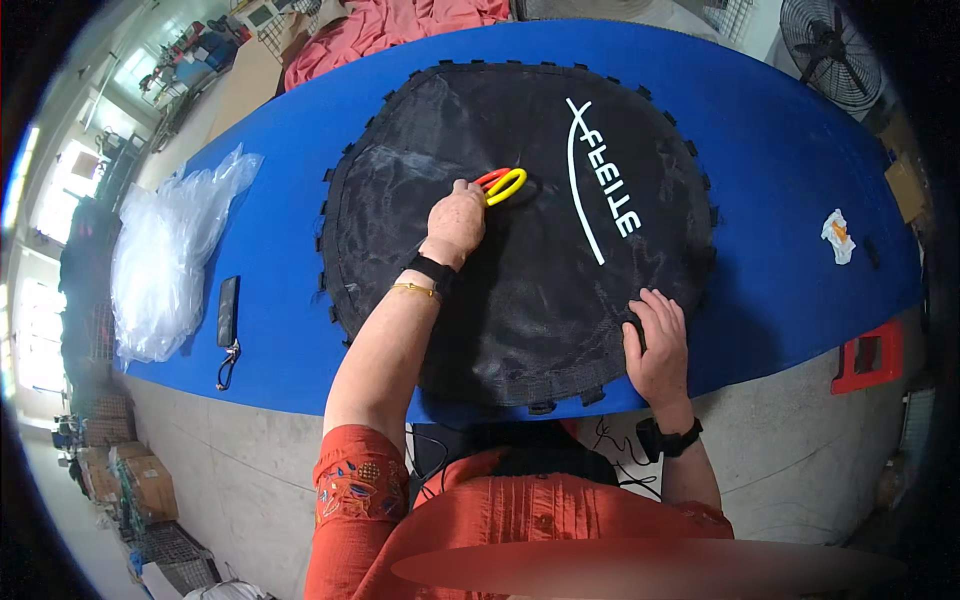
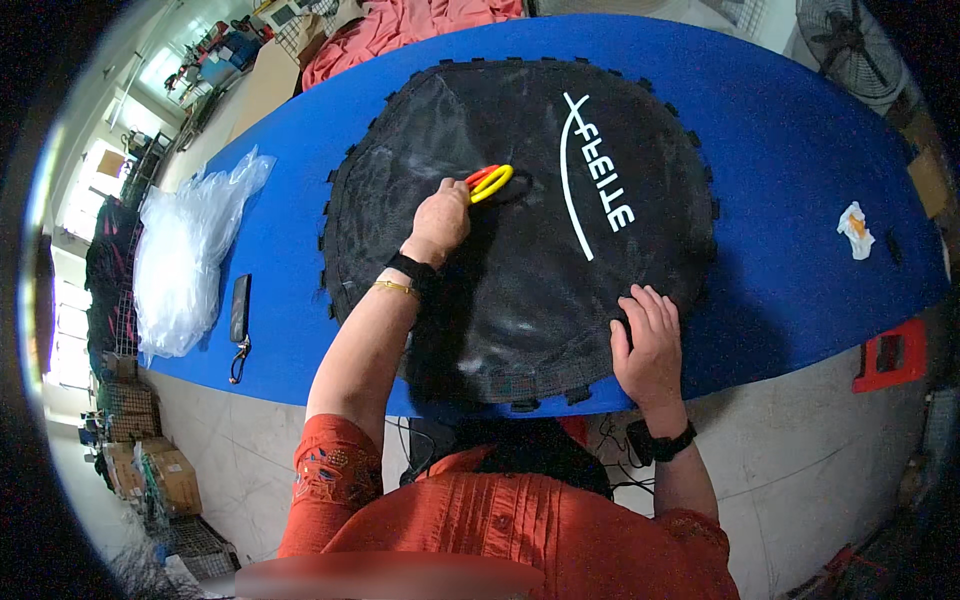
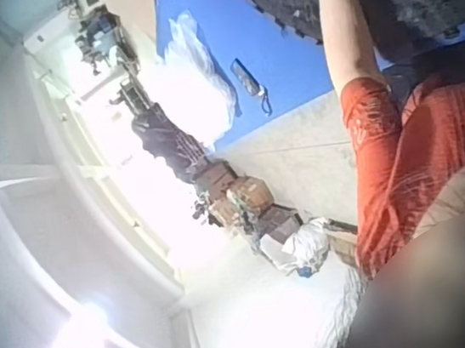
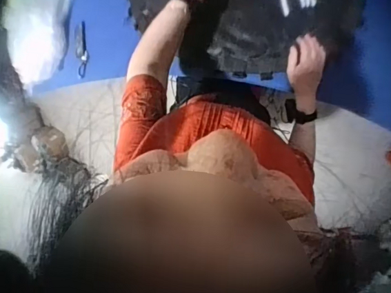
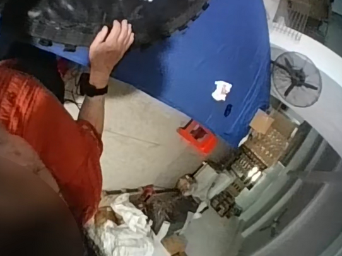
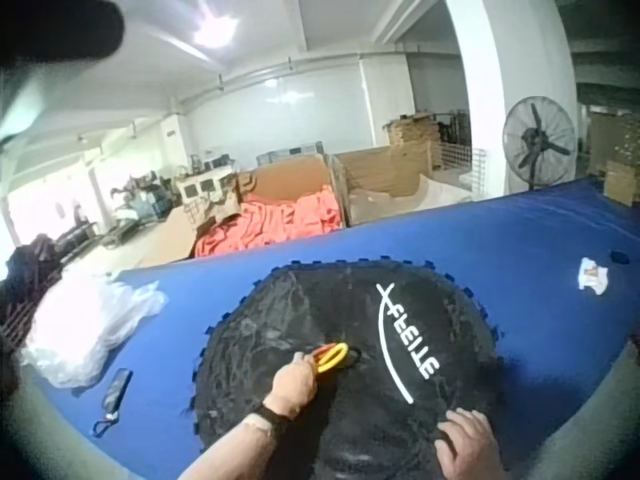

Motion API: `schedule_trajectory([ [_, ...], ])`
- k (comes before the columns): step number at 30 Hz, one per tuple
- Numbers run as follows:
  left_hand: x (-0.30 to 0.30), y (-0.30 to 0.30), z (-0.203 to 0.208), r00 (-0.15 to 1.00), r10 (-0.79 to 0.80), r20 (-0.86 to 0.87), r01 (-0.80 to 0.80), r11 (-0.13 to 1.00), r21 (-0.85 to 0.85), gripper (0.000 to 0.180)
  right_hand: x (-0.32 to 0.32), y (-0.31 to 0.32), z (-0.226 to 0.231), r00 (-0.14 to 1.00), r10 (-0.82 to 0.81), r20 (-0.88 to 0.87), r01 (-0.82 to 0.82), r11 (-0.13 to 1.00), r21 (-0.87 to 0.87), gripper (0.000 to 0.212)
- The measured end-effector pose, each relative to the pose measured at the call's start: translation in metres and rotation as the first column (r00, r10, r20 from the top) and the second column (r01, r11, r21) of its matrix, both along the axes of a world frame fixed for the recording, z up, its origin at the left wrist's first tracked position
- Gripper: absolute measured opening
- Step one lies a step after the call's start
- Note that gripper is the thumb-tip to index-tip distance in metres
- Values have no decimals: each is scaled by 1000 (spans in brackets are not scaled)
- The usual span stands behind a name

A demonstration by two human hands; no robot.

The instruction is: Trimming the excess material from a circular mesh mat using scissors at a workbench.

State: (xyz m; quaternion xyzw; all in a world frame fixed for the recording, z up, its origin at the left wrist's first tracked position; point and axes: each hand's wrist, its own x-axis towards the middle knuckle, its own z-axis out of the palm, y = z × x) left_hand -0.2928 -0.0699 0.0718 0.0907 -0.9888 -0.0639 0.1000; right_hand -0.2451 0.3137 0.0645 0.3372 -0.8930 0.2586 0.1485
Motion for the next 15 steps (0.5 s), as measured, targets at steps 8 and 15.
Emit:
schedule_trajectory([
  [8,4,26,1,995,-101,15,102,993,-61,20,0,2,1,1000,-8,-2,8,1000,6,34],
  [15,-7,20,2,998,-51,33,52,998,-31,22,2,2,0,1000,-12,3,12,1000,18,33],
])
